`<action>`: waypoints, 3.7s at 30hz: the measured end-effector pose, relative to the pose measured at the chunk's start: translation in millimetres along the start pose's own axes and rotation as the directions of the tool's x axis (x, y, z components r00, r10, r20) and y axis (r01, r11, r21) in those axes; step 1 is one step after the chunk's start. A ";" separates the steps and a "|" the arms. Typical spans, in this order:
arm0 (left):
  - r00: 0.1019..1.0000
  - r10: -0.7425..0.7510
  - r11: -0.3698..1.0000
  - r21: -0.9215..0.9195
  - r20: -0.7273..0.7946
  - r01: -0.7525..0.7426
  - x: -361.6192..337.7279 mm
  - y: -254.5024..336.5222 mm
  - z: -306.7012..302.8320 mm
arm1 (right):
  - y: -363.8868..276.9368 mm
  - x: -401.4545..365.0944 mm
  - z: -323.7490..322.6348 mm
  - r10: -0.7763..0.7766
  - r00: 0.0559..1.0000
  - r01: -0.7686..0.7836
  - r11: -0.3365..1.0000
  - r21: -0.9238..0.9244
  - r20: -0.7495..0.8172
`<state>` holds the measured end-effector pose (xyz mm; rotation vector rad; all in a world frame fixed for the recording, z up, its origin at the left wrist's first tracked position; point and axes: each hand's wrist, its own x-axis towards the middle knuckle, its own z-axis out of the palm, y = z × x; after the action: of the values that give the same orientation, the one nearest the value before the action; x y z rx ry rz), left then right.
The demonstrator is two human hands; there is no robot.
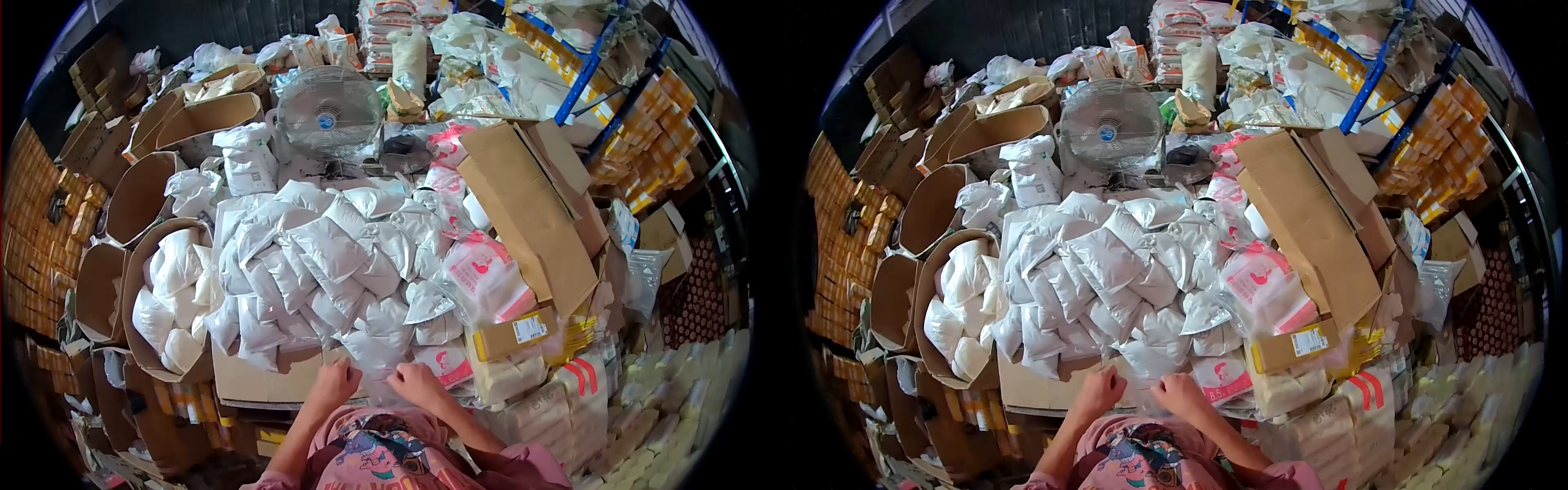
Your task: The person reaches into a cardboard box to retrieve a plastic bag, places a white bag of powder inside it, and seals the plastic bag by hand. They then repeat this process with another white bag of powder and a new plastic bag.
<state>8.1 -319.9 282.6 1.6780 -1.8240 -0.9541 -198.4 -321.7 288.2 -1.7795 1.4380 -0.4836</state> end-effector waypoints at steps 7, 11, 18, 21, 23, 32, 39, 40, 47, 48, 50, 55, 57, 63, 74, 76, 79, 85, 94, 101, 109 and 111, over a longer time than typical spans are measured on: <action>0.996 0.005 0.971 0.238 -0.095 0.018 13.9 3.0 -32.5 | 8.0 21.4 -8.2 0.142 0.990 -0.136 0.967 -0.216 0.011; 0.996 0.067 0.964 0.262 -0.065 -0.048 16.0 4.3 -37.9 | -1.6 32.6 -22.8 0.146 0.988 -0.152 0.954 -0.259 -0.043; 0.978 0.200 0.919 0.335 0.057 -0.207 18.9 8.4 -56.6 | -10.5 45.0 -46.0 0.027 1.000 -0.024 0.970 -0.241 0.012; 0.897 0.383 0.793 0.419 0.221 -0.442 19.4 -12.6 -59.6 | -0.4 47.6 -44.7 -0.025 0.997 0.040 0.973 -0.228 0.070; 0.850 0.437 0.733 0.432 0.294 -0.526 19.5 -24.8 -57.0 | 3.0 49.2 -42.7 -0.062 0.992 0.093 0.950 -0.297 0.112; 0.985 -0.134 0.989 0.080 0.112 0.126 14.7 -4.8 -64.9 | -46.0 33.9 -15.5 -0.265 0.964 0.252 0.942 -0.221 -0.032; 0.880 -0.396 0.729 -0.493 0.264 0.476 12.3 -29.9 -62.5 | -48.9 18.1 43.3 -0.265 0.941 0.320 0.901 -0.293 0.212; 0.871 -0.400 0.692 -0.530 0.284 0.490 12.1 -35.8 -62.2 | -51.8 17.4 48.7 -0.277 0.939 0.325 0.908 -0.264 0.202; 0.990 -0.138 0.988 -0.073 0.021 0.139 11.1 -65.0 -68.1 | -54.0 19.4 82.1 -0.332 0.909 0.382 0.905 -0.189 0.251; 0.968 -0.234 0.929 -0.273 0.091 0.250 12.4 -64.9 -71.4 | -54.4 22.0 79.5 -0.327 0.903 0.385 0.903 -0.190 0.278; 0.987 0.155 0.986 -0.065 0.035 -0.152 17.0 -62.7 -86.6 | -54.0 33.8 69.2 -0.463 0.817 0.542 0.819 -0.186 0.344; 0.868 0.365 0.901 0.108 0.335 -0.421 32.5 -76.1 -124.3 | -65.1 65.5 24.7 -0.339 0.914 0.338 0.940 0.042 0.225; 0.867 0.391 0.873 0.173 0.309 -0.455 42.7 -84.1 -134.5 | -69.3 81.4 0.2 -0.258 0.908 0.248 0.966 0.072 0.329; 0.755 0.499 0.838 -0.012 0.425 -0.546 74.1 -52.3 -201.0 | -87.0 129.1 -48.1 -0.198 0.811 0.160 0.980 0.117 0.551; 0.396 0.750 0.660 -0.633 0.530 -0.404 139.2 -9.8 -237.9 | -123.1 196.5 -89.5 -0.229 0.552 0.030 0.966 0.256 0.801; 0.298 0.706 0.708 -0.642 0.643 -0.294 152.5 -15.7 -228.2 | -114.9 206.8 -86.1 -0.216 0.528 0.067 0.975 0.213 0.821; 0.265 0.510 0.860 -0.485 0.818 -0.158 176.2 -34.6 -201.1 | -77.9 224.2 -74.8 -0.090 0.499 -0.124 0.977 0.174 0.862; 0.783 0.034 0.839 -0.444 0.621 0.315 206.1 -135.2 -94.2 | 48.3 262.7 -27.3 -0.034 0.645 -0.362 0.866 0.345 0.764; 0.718 -0.685 0.357 -0.802 0.124 0.479 221.8 -154.2 74.4 | 185.0 320.5 53.0 0.200 0.945 -0.276 0.912 0.303 0.260; 0.763 -0.640 0.560 -0.739 -0.097 0.375 238.9 -153.5 85.0 | 190.7 371.1 69.6 0.277 0.930 -0.309 0.944 0.111 0.241; 0.887 -0.463 0.581 -0.753 0.005 0.307 234.5 -110.7 -9.0 | 144.9 330.4 47.7 0.229 0.849 -0.527 0.428 0.734 0.476; 0.896 -0.438 0.614 -0.702 0.079 0.362 210.0 -74.0 -44.7 | 112.8 288.3 35.1 0.198 0.847 -0.525 0.462 0.715 0.494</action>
<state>61.9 -534.8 232.5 1.5780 -0.8006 -1.4851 -163.5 -587.6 129.6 -0.6717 1.0040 -0.4741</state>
